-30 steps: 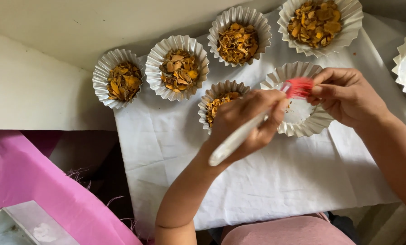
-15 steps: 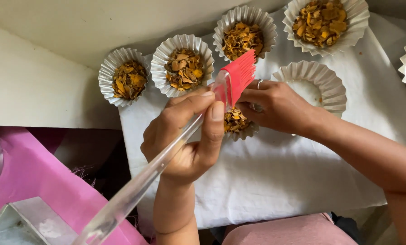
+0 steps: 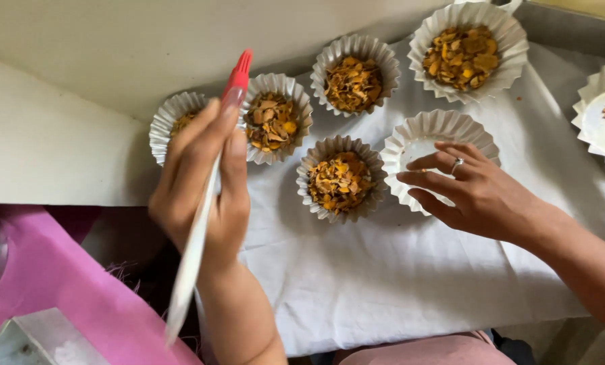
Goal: Arranging dried leaves in cupcake liners and pouring liquid over them using a small container and a brush.
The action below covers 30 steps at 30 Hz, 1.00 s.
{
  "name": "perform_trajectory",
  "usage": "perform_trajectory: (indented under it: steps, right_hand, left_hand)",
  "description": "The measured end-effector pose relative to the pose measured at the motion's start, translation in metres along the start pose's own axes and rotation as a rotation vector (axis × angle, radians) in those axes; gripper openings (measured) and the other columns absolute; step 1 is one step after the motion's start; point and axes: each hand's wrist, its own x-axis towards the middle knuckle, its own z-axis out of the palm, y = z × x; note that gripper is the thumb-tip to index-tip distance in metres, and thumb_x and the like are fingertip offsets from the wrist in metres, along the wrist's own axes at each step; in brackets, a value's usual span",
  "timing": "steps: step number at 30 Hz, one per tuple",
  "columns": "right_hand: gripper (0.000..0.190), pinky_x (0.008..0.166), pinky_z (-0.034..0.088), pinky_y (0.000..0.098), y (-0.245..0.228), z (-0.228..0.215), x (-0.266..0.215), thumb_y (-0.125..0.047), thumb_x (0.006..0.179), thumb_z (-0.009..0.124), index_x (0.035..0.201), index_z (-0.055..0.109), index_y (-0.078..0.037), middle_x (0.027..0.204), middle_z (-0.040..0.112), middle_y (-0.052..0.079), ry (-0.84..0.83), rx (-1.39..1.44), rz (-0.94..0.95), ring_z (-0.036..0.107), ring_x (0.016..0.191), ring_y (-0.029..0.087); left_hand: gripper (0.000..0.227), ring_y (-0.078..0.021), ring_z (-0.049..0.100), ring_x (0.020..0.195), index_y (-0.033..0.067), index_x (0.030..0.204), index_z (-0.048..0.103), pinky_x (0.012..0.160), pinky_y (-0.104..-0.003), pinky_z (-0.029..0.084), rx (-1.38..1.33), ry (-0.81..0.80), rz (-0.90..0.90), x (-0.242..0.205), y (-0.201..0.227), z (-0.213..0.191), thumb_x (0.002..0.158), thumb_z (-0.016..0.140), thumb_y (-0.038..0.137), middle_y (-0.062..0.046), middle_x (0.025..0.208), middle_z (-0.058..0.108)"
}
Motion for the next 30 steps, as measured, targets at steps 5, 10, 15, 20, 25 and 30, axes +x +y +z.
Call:
perform_trajectory:
  steps: [5,10,15,20,25,30]
  right_hand:
    - [0.026,0.105,0.052,0.0493,0.011,0.004,-0.027,-0.012,0.093,0.074,0.119,0.071,-0.009,0.11,0.073,0.005,0.059,-0.013,0.041,0.069,0.102,0.019]
    - [0.008,0.102,0.051,0.0471,0.011,0.015,-0.028,-0.015,0.089,0.076,0.097,0.074,-0.014,0.094,0.072,0.004,0.196,-0.019,0.118,0.072,0.086,0.023]
    - [0.008,0.104,0.051,0.0473,0.016,0.016,-0.035,-0.017,0.09,0.076,0.098,0.076,-0.015,0.092,0.073,0.003,0.136,-0.044,0.185,0.073,0.086,0.022]
    - [0.008,0.102,0.052,0.046,0.022,0.01,-0.042,-0.021,0.092,0.074,0.098,0.075,-0.016,0.094,0.073,0.003,0.095,-0.084,0.202,0.072,0.089,0.023]
    - [0.028,0.092,0.059,0.0401,0.016,-0.022,-0.066,-0.027,0.094,0.067,0.116,0.071,-0.01,0.111,0.072,0.009,-0.157,-0.102,0.28,0.071,0.096,0.023]
    - [0.07,0.09,0.057,0.0449,0.011,-0.003,-0.108,-0.066,0.084,0.062,0.142,0.057,-0.028,0.157,0.048,0.007,-0.43,-0.185,0.455,0.072,0.105,0.029]
  left_hand:
    - [0.036,-0.0439,0.066,0.12,0.0097,0.14,0.063,0.092,-0.053,0.054,0.121,-0.554,-0.222,-0.015,-0.083,0.041,0.109,0.053,0.024,-0.026,0.15,0.053]
    - [0.055,-0.0544,0.055,0.125,0.003,0.151,0.053,0.097,-0.062,0.053,0.233,-0.715,-0.218,-0.04,-0.101,0.053,0.098,0.061,-0.008,-0.031,0.153,0.046]
    - [0.065,-0.0555,0.051,0.13,-0.0011,0.151,0.052,0.099,-0.067,0.05,0.336,-0.8,-0.27,-0.059,-0.105,0.059,0.089,0.055,-0.021,-0.031,0.158,0.041]
    - [0.066,-0.0446,0.053,0.133,0.0094,0.152,0.055,0.096,-0.053,0.055,0.404,-0.746,-0.159,-0.084,-0.131,0.063,0.091,0.05,-0.014,-0.021,0.158,0.046]
    - [0.063,-0.0534,0.055,0.129,0.0107,0.152,0.054,0.108,-0.063,0.047,0.414,-0.604,-0.086,-0.091,-0.145,0.063,0.094,0.044,-0.014,-0.025,0.156,0.048]
    - [0.038,-0.0405,0.064,0.116,-0.0031,0.129,0.07,0.095,-0.049,0.056,0.314,-0.191,0.097,-0.089,-0.136,0.055,0.096,0.055,-0.017,-0.022,0.138,0.059]
